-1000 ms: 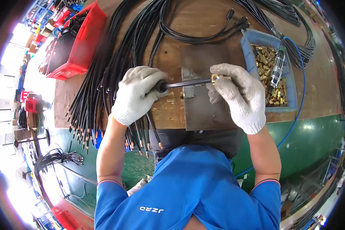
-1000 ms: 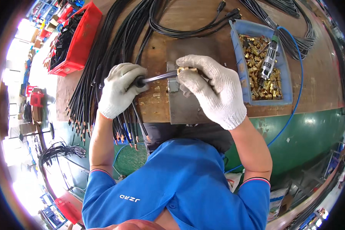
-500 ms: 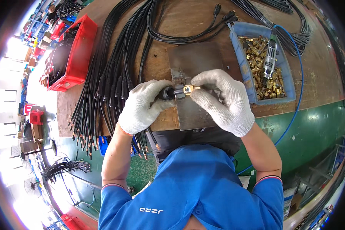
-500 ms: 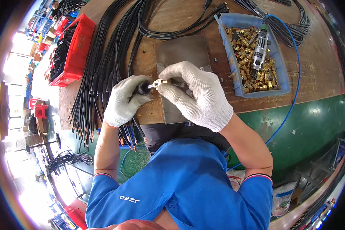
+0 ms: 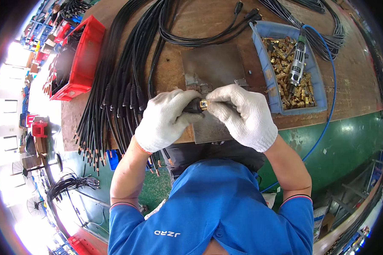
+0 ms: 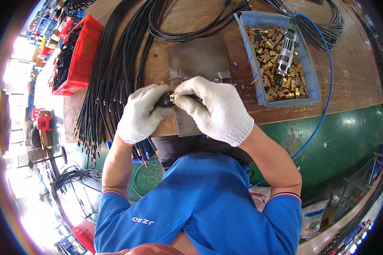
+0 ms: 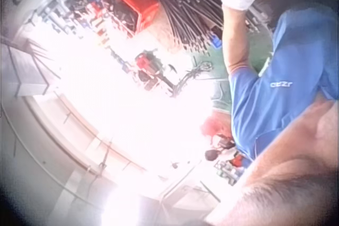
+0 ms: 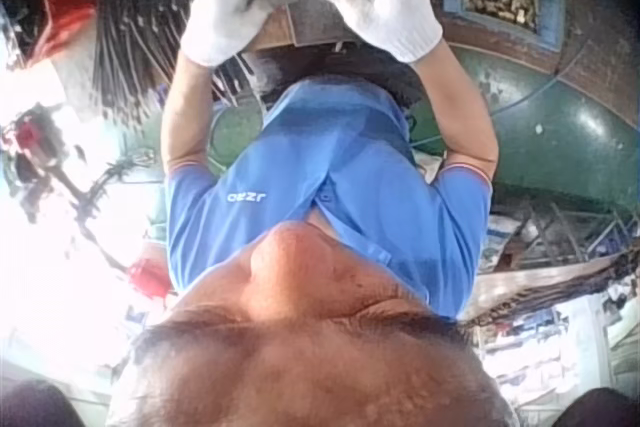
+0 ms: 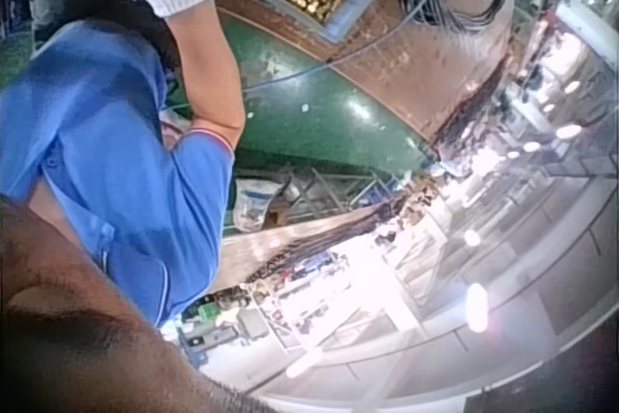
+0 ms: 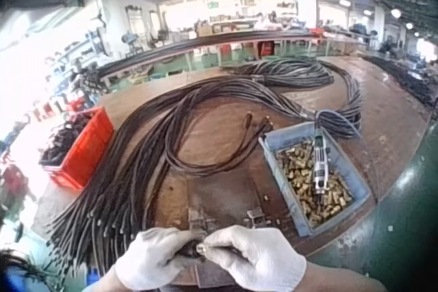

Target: The person repeatedly picks up black wires and brass terminals, inserts the terminal onto the wire end, and uses a pneumatic crimping tool to secure the connection. The finished wires are placed on the table, and the process is repeated for multiple units.

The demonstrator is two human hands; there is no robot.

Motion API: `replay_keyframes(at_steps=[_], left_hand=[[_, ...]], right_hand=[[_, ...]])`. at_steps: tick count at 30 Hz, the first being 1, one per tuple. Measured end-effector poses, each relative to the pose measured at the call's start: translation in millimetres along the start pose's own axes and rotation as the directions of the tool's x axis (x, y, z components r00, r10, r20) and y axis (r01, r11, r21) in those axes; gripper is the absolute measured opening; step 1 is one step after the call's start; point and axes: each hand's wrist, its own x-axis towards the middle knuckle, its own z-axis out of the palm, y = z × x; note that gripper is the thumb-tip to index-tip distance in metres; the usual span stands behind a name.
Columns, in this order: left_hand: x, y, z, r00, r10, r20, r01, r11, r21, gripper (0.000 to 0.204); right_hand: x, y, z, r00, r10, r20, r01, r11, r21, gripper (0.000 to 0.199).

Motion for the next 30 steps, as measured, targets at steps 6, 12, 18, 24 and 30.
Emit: replay_keyframes(at_steps=[6,12,18,24,30], left_hand=[[1,-1,5,0.998,-0.014,0.058,0.011,0.999,0.046,0.041],[0,-5,11,0.995,-0.016,0.094,0.012,0.999,0.049,0.045],[1,3,14,0.992,0.039,0.122,-0.070,0.962,0.262,0.049],[11,-8,18,0.991,0.027,0.131,-0.060,0.964,0.260,0.059],[36,-12,-3,0.991,0.012,0.136,-0.055,0.945,0.323,0.085]], right_hand=[[-2,13,-1,0.999,-0.030,-0.013,0.029,0.999,-0.022,0.013],[-6,27,3,0.991,-0.133,-0.010,0.132,0.986,-0.106,0.017],[-1,39,-8,0.934,-0.338,0.118,0.357,0.896,-0.262,0.021],[7,58,3,0.986,-0.156,0.065,0.165,0.971,-0.172,0.015],[31,55,33,0.997,0.069,0.027,-0.069,0.998,0.011,0.030]])
